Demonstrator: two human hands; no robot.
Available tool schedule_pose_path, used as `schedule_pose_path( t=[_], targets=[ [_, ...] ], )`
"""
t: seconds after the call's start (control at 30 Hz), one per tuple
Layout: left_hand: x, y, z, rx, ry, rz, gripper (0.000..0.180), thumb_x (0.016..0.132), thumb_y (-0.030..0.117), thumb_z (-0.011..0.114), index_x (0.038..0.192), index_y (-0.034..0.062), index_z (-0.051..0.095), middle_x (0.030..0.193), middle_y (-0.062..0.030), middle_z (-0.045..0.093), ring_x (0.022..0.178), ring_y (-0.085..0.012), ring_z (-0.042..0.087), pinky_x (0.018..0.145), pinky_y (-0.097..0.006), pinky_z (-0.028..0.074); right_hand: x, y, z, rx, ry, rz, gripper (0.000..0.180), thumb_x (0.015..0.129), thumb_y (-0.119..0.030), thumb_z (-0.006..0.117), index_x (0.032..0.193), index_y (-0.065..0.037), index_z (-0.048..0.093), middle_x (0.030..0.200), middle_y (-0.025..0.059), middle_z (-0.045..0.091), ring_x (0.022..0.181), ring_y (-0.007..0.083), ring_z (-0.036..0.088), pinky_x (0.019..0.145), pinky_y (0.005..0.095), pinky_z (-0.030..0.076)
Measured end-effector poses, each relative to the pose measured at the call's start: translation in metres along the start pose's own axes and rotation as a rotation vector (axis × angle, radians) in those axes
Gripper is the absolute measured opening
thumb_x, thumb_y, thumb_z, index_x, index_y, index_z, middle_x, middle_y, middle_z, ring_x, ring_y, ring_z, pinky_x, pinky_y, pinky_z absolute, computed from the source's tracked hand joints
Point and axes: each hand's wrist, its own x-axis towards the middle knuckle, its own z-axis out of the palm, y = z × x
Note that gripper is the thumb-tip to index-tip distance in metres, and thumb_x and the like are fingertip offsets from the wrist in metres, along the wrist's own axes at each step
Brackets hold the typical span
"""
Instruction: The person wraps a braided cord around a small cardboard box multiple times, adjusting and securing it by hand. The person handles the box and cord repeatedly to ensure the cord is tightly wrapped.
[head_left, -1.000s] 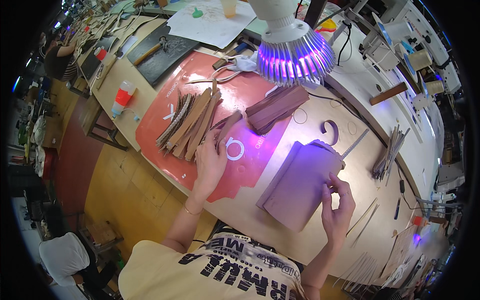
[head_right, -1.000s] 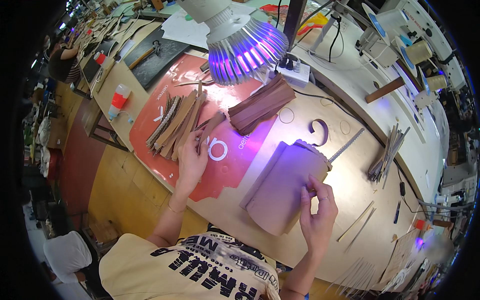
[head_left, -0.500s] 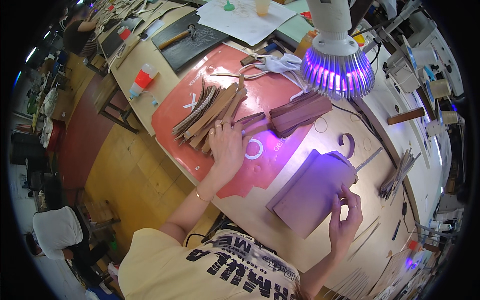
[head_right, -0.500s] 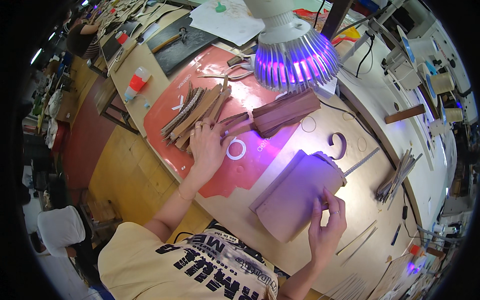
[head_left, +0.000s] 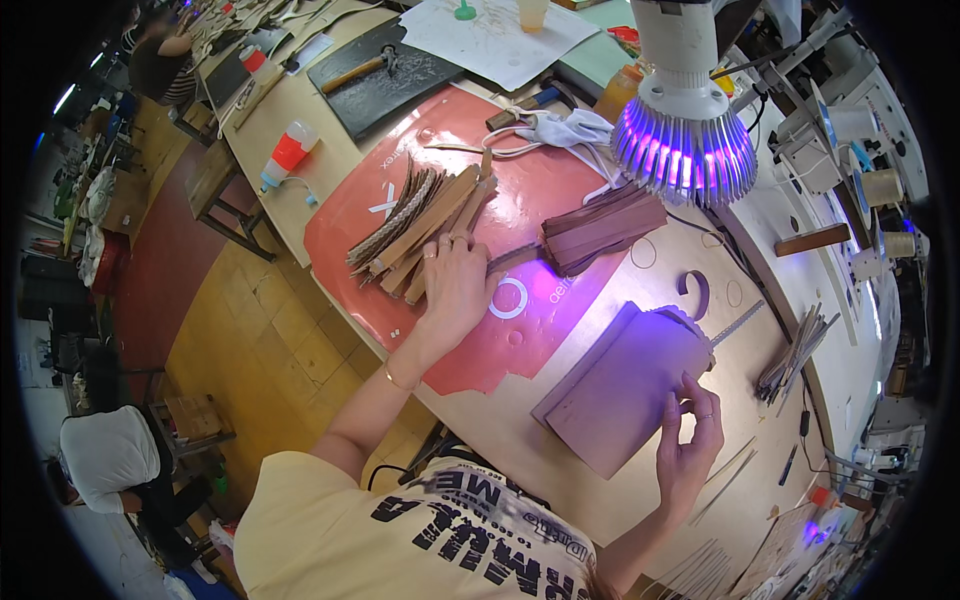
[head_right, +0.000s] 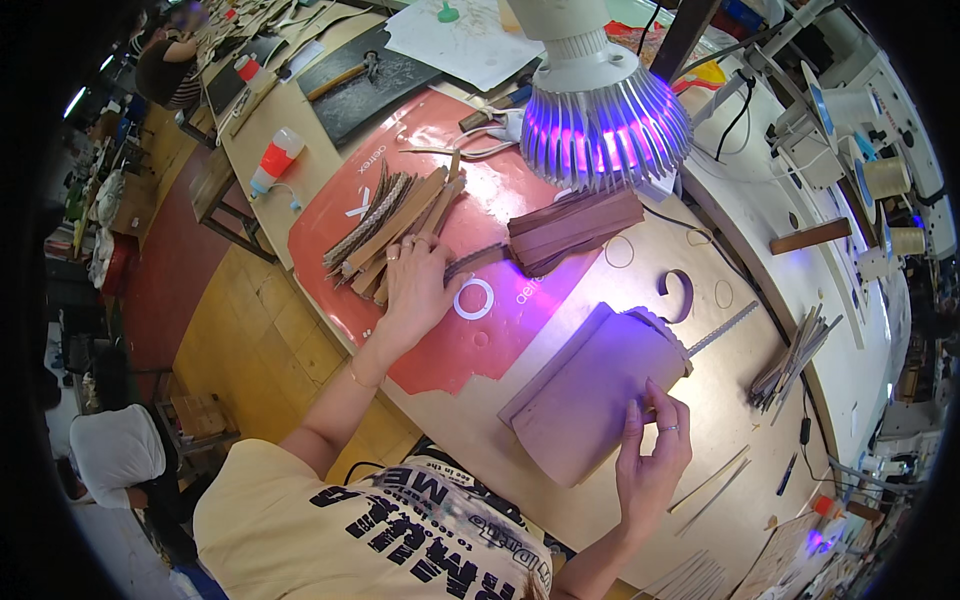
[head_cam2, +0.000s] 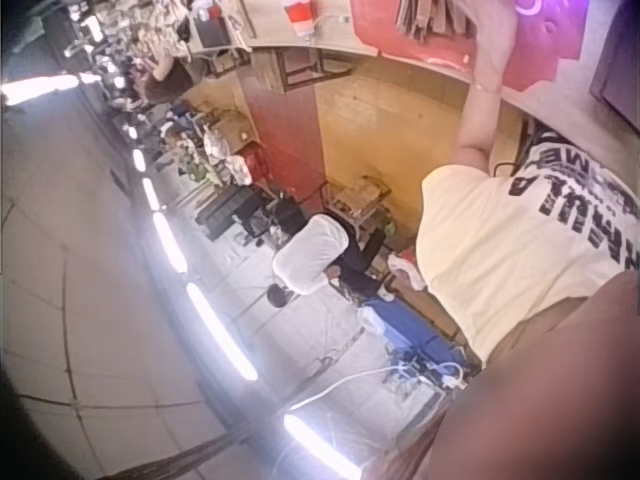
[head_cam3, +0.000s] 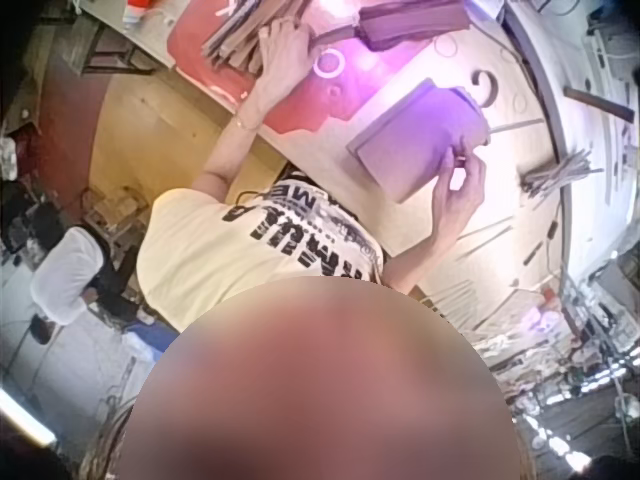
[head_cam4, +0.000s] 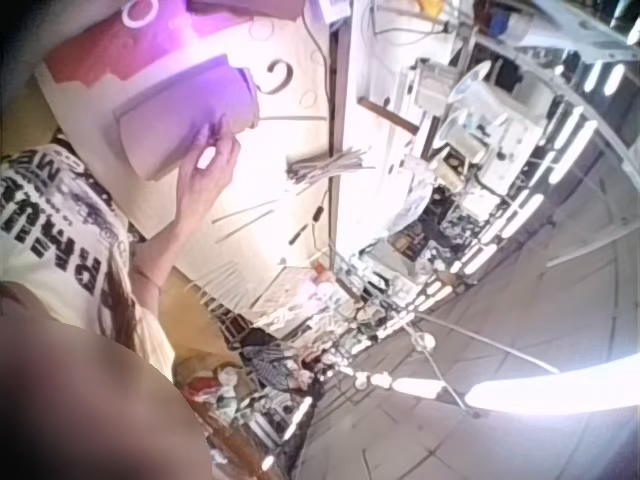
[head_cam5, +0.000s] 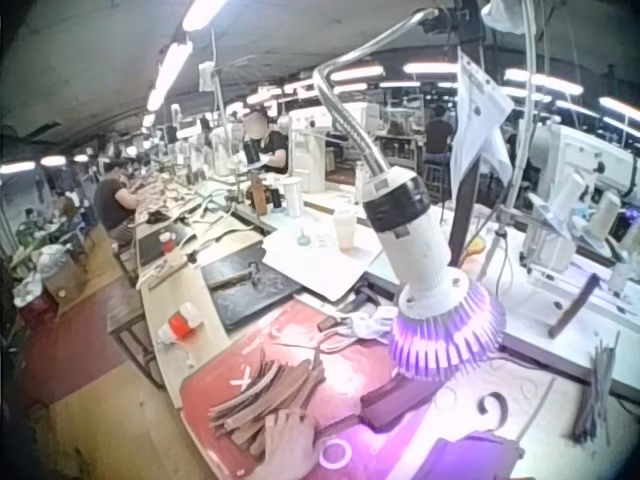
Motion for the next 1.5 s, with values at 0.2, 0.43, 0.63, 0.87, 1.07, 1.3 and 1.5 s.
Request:
schedule_pose_path(
  t=[0.2,0.43,0.63,0.87,1.07,1.3,1.5],
  targets=[
    [-0.006,-0.007,0.003,-0.174,-0.125,-0.063,0.026,0.078,0.019,0.075,0.096,0.0006,0.069,0.085,-0.0149,0.066,0.085,-0.0329,0.062,0.08,-0.046,0.041,0.001,0.001,0.0,0.02,-0.018,0.019,0.026,0.09,-0.001,0.063,0.116,0.002,0.062,0.092,0.0096,0.06,0.072,0.0161,0.057,0.069,0.0297,0.048],
    [0.01,-0.023,-0.014,-0.194,-0.024,-0.09,0.031,0.077,0.021,0.076,0.097,-0.0003,0.069,0.09,-0.0162,0.067,0.087,-0.0337,0.063,0.081,-0.043,0.043,0.001,0.001,-0.002,0.013,-0.031,0.024,0.027,0.089,-0.002,0.064,0.116,0.001,0.062,0.093,0.0102,0.061,0.075,0.0176,0.057,0.071,0.0307,0.048],
    [0.019,-0.058,-0.033,-0.218,0.157,-0.13,0.032,0.085,0.032,0.068,0.101,0.0035,0.07,0.097,-0.019,0.067,0.094,-0.0349,0.063,0.083,-0.046,0.046,0.02,-0.023,0.0,-0.229,-0.084,-0.154,0.031,0.087,-0.006,0.066,0.118,-0.004,0.063,0.102,0.011,0.062,0.092,0.0267,0.057,0.082,0.038,0.045],
    [0.04,-0.135,-0.049,-0.213,-0.233,-0.326,0.048,0.082,0.031,0.072,0.113,-0.0047,0.064,0.096,-0.019,0.07,0.089,-0.0287,0.068,0.083,-0.038,0.052,0.097,-0.069,0.083,-0.203,-0.581,-0.689,0.031,0.082,-0.009,0.065,0.113,-0.006,0.063,0.102,0.0131,0.059,0.099,0.0302,0.059,0.083,0.0401,0.045],
    [0.035,-0.147,-0.036,-0.347,-0.228,-0.289,0.043,0.083,0.022,0.072,0.114,-0.0063,0.063,0.093,-0.017,0.071,0.085,-0.024,0.068,0.08,-0.035,0.054,0.149,-0.092,0.205,-0.386,-0.689,-0.938,0.024,0.084,-0.008,0.058,0.108,-0.007,0.058,0.105,0.0094,0.056,0.099,0.0265,0.061,0.082,0.0384,0.047],
    [0.035,-0.146,-0.041,-0.453,-0.312,-0.254,0.047,0.077,0.023,0.074,0.111,-0.0071,0.065,0.099,-0.0221,0.069,0.093,-0.0311,0.067,0.086,-0.037,0.052,0.148,-0.081,0.233,-0.445,-0.622,-1.032,0.011,0.086,-0.012,0.057,0.093,-0.008,0.064,0.098,0.0083,0.057,0.094,0.023,0.061,0.078,0.0381,0.047],
    [0.036,-0.133,-0.04,-0.275,-0.254,-0.189,0.053,0.072,0.021,0.072,0.116,-0.007,0.062,0.102,-0.0241,0.068,0.098,-0.0363,0.065,0.09,-0.04,0.05,0.144,-0.083,0.226,-0.464,-0.625,-1.06,0.012,0.087,-0.012,0.056,0.093,-0.01,0.066,0.098,0.0068,0.058,0.095,0.0224,0.061,0.079,0.0376,0.045]
  ],
)
